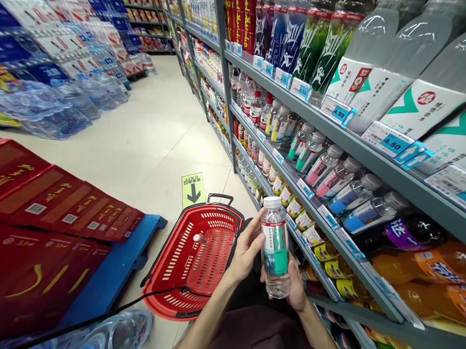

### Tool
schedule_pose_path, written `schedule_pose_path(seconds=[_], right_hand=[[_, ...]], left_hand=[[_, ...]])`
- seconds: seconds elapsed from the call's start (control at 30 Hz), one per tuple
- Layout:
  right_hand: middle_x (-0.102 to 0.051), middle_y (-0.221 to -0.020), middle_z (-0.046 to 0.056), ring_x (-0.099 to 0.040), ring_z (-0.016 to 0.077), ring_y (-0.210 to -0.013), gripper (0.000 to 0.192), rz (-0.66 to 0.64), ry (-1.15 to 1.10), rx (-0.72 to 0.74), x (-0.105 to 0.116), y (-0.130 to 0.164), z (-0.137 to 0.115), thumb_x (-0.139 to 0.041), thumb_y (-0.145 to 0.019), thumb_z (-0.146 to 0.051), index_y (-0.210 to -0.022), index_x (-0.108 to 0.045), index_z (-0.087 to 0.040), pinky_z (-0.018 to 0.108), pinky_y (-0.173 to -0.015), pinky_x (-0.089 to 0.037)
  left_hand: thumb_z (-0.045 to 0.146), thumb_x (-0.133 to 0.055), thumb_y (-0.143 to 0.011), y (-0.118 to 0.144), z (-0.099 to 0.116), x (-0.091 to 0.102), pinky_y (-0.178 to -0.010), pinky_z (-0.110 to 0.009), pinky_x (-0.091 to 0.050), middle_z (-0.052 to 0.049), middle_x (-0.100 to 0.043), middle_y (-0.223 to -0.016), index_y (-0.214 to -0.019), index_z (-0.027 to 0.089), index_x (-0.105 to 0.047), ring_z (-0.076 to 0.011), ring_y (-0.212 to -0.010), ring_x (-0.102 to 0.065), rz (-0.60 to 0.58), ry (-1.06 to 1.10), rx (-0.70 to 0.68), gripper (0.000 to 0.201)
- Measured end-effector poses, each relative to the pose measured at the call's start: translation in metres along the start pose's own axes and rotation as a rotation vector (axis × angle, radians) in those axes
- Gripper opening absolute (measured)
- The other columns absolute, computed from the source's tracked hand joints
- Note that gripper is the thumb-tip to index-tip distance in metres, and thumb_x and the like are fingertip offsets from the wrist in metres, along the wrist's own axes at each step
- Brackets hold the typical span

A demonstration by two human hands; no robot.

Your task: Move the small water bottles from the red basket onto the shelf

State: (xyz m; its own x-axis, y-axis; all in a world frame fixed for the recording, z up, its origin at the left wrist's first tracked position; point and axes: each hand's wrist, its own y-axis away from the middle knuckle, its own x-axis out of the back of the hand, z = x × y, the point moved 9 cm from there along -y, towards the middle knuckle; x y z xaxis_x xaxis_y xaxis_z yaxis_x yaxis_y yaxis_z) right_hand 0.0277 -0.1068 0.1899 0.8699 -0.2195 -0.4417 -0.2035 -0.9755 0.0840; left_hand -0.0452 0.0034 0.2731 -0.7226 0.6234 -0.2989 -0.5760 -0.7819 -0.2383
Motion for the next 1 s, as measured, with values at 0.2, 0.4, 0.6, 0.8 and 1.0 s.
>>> schedule_pose_path(seconds=[0.2,0.4,0.6,0.8,1.0], right_hand=[[-0.064,-0.074,0.004,-0.055,0.0144,-0.039,0.077,-0.174,-0.162,-0.08,-0.015,0.001,-0.006,-0.051,-0.083,-0.093,-0.112,-0.06,-0.022,0.024,-0.035,-0.039],[-0.045,-0.048,-0.005,-0.04,0.0108,-0.026,0.101,-0.469,-0.389,-0.218,-0.012,0.002,0.008,-0.018,-0.067,-0.111,-0.079,-0.062,-0.021,0.022,-0.029,-0.029],[-0.042,-0.043,-0.011,-0.024,0.0053,-0.019,0.122,-0.409,-0.548,-0.103,0.008,-0.002,0.017,0.004,-0.071,-0.105,-0.13,-0.065,-0.024,0.017,-0.033,-0.024],[-0.057,-0.055,-0.005,-0.033,0.0073,-0.024,0.099,-0.24,-0.425,-0.166,0.007,0.001,0.005,-0.035,-0.074,-0.105,-0.114,-0.072,-0.023,0.018,-0.029,-0.024],[-0.074,-0.116,0.01,-0.073,0.0257,-0.104,0.062,0.135,0.177,0.212,0.01,0.004,-0.07,-0.085,-0.081,-0.052,-0.132,-0.065,-0.024,0.035,-0.09,-0.062]], left_hand=[[0.042,-0.07,-0.097,0.002,0.007,-0.009,-0.119,-0.041,-0.049,-0.015,-0.045,-0.164,-0.155,0.022,-0.054,-0.0305,-0.145,-0.054,0.008,-0.013,-0.034,0.063],[0.025,-0.075,-0.094,0.005,0.042,-0.031,-0.109,-0.041,-0.055,-0.016,-0.054,-0.156,-0.135,0.023,-0.071,-0.03,-0.146,-0.054,-0.024,-0.239,-0.281,0.042],[0.01,-0.072,-0.092,0.01,0.059,-0.054,-0.117,-0.047,-0.05,-0.015,-0.06,-0.15,-0.13,0.023,-0.073,-0.0258,-0.141,-0.059,-0.098,-0.386,-0.431,0.041],[0.014,-0.077,-0.089,0.012,0.045,-0.048,-0.117,-0.042,-0.051,-0.014,-0.055,-0.155,-0.136,0.027,-0.071,-0.028,-0.144,-0.055,-0.089,-0.319,-0.368,0.049],[0.028,-0.082,-0.087,-0.002,0.031,-0.043,-0.123,-0.045,-0.045,-0.014,-0.032,-0.171,-0.15,0.029,-0.059,-0.0337,-0.157,-0.035,-0.067,-0.095,-0.215,0.067]])
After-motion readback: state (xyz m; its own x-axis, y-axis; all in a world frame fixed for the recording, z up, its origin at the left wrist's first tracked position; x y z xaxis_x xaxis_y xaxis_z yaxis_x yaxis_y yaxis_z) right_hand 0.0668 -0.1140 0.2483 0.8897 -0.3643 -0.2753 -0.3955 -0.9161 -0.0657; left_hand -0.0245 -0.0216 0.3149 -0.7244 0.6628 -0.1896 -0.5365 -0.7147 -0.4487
